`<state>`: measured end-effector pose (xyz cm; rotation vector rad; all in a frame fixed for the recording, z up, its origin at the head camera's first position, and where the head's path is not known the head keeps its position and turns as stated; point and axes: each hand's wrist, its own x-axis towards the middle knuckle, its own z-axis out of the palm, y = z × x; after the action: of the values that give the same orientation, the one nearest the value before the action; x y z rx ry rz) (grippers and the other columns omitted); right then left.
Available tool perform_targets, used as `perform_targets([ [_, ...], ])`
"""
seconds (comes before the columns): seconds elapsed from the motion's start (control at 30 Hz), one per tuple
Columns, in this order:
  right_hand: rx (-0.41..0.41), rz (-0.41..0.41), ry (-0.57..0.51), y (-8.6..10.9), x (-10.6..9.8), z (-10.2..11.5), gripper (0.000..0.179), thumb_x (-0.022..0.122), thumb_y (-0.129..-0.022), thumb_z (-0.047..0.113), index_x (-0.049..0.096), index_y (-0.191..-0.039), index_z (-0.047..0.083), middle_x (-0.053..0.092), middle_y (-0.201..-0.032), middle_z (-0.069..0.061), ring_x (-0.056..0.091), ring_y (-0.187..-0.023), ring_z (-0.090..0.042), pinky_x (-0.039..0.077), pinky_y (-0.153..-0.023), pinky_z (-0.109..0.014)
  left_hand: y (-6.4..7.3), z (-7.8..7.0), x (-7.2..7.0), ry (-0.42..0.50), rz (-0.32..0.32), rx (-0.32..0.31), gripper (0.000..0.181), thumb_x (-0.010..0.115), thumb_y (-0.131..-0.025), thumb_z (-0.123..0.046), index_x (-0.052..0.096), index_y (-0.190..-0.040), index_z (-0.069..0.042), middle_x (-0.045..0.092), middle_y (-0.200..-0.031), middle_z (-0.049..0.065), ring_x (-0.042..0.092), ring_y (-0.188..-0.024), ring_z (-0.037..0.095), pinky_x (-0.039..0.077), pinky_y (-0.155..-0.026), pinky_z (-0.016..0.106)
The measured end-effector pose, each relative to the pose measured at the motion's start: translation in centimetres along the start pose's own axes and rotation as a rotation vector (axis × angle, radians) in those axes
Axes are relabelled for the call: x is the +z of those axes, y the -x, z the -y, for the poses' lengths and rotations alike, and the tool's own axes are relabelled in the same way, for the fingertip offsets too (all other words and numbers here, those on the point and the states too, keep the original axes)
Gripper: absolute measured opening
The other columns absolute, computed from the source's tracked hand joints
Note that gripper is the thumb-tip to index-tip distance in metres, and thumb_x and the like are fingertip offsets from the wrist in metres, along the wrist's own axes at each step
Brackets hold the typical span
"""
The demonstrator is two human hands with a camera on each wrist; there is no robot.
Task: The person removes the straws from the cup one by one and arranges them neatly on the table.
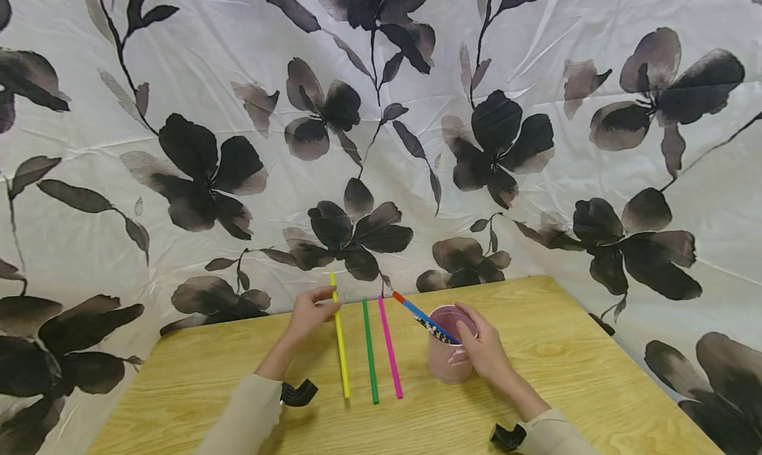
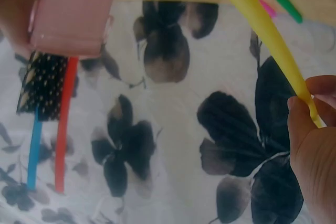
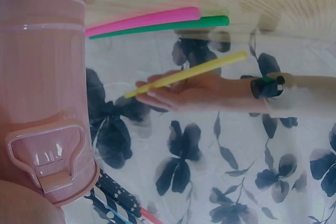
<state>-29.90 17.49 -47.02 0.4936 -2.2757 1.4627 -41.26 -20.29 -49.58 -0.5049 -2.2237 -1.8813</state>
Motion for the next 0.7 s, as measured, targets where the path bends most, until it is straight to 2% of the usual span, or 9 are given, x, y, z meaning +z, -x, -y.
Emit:
perform_targets([
  [0.03, 0.004, -0.006, -0.008, 0.0, 0.0, 0.3, 0.035, 0.050, -0.091, 0.018, 0.047, -0.126, 0.016, 0.053, -0.119, -0.006, 0.052, -0.102, -0.019, 0.043, -0.085, -0.039, 0.8, -1.4, 0.4, -0.016, -0.012, -0.010, 0.049, 0.069, -0.077, -0.015, 0.052, -0.119, 0.003, 0.053, -0.110, 0.025, 0.063, -0.075, 0.023, 0.052, -0.058, 0.037],
  [0.13, 0.005, -0.024, -0.029, 0.3, -0.1, 1.9, 0.034, 0.050, -0.090, 0.013, 0.049, -0.124, 0.014, 0.054, -0.117, -0.011, 0.054, -0.098, -0.022, 0.046, -0.081, -0.038, 1.9, -3.2, 1.3, -0.065, -0.030, -0.044, 0.048, 0.068, -0.077, -0.016, 0.052, -0.116, 0.007, 0.053, -0.107, 0.028, 0.062, -0.074, 0.023, 0.052, -0.059, 0.038],
  [0.27, 0.013, -0.035, -0.029, 0.5, -0.3, 3.7, 0.034, 0.049, -0.090, 0.009, 0.049, -0.123, 0.008, 0.053, -0.116, -0.016, 0.055, -0.097, -0.026, 0.046, -0.080, -0.037, 2.2, -3.0, 1.9, -0.101, -0.054, -0.116, 0.039, 0.066, -0.077, -0.007, 0.056, -0.113, 0.004, 0.055, -0.105, 0.024, 0.061, -0.070, 0.019, 0.052, -0.058, 0.036],
  [0.43, 0.032, -0.023, -0.025, 0.6, -0.4, 4.0, 0.034, 0.048, -0.090, 0.008, 0.047, -0.124, 0.005, 0.052, -0.117, -0.018, 0.052, -0.100, -0.026, 0.044, -0.083, -0.040, 2.3, -2.4, 2.5, -0.105, -0.082, -0.241, 0.040, 0.066, -0.076, -0.001, 0.055, -0.114, 0.005, 0.053, -0.109, 0.025, 0.059, -0.068, 0.018, 0.052, -0.059, 0.035],
  [0.53, 0.040, -0.016, -0.039, 0.7, -0.4, 3.8, 0.035, 0.047, -0.091, 0.009, 0.046, -0.125, 0.005, 0.051, -0.118, -0.018, 0.056, -0.094, -0.025, 0.047, -0.078, -0.037, 2.3, -1.7, 2.7, -0.114, -0.089, -0.255, 0.039, 0.066, -0.076, 0.001, 0.055, -0.112, 0.007, 0.054, -0.108, 0.026, 0.059, -0.068, 0.018, 0.052, -0.058, 0.035],
  [0.7, 0.049, -0.026, -0.053, 0.6, -0.3, 3.8, 0.035, 0.048, -0.090, 0.009, 0.047, -0.125, 0.007, 0.052, -0.117, -0.018, 0.057, -0.092, -0.024, 0.048, -0.077, -0.036, 2.4, -1.5, 3.0, -0.129, -0.102, -0.235, 0.038, 0.068, -0.073, 0.002, 0.057, -0.108, 0.010, 0.056, -0.102, 0.027, 0.059, -0.065, 0.018, 0.052, -0.055, 0.033],
])
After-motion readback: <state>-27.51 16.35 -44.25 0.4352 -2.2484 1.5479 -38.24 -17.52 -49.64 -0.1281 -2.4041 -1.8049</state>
